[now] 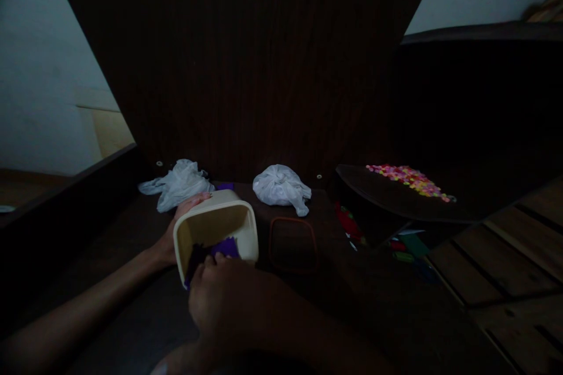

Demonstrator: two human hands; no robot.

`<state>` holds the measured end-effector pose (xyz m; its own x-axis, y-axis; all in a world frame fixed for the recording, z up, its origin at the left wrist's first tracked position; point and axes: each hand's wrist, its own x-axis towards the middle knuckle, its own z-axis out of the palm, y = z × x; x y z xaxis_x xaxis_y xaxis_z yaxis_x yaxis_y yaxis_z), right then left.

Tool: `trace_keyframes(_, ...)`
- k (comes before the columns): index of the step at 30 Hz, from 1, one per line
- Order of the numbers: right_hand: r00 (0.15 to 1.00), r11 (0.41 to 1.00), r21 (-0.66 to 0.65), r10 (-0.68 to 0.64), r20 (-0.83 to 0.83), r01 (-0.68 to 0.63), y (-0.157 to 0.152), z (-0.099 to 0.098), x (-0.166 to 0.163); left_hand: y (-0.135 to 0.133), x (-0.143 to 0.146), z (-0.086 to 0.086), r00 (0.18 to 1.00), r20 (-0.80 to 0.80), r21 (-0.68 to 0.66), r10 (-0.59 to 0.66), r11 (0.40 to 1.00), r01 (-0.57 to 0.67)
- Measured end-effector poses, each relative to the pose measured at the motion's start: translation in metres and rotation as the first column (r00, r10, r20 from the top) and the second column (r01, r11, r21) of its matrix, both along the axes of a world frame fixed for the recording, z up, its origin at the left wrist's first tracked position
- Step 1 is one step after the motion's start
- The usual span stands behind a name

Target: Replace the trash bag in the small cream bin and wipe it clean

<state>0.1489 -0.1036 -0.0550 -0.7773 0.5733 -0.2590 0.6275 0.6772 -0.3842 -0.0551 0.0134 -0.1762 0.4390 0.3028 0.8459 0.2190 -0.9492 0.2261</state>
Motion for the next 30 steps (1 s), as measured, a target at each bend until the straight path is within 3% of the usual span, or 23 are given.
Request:
trace_keyframes(5,0.970,0.982,0.118,-0.168,0.176,0.149,-0.009,-0.004,-0.009,0.000,0.000,-0.001,1.000,-0.011,-0.049,0.024,0.998,-0.024)
trace_keyframes(8,0.969,0.970,0.153,-0.208,0.132,0.187,-0.002,-0.013,-0.007,0.000,0.002,0.000,1.000,-0.003,0.004,0.029,1.000,-0.029)
trace_keyframes(12,0.981,0.974,0.127,-0.193,0.012,0.190,0.013,-0.024,-0.004,-0.001,0.005,0.002,0.999,0.002,0.064,0.032,0.997,-0.032)
trace_keyframes(17,0.973,0.973,0.033,-0.229,0.042,0.228,0.030,-0.029,-0.017,-0.002,0.003,0.000,0.999,-0.001,0.015,0.038,0.999,-0.038)
trace_keyframes(22,0.982,0.982,-0.077,-0.165,0.088,0.172,0.043,-0.032,-0.026,-0.002,0.002,-0.004,0.998,0.003,0.028,0.061,0.998,-0.061)
trace_keyframes(30,0.978,0.975,-0.077,-0.209,-0.015,0.207,0.044,-0.048,-0.029,0.000,0.000,-0.008,0.999,0.011,-0.017,0.036,0.999,-0.036)
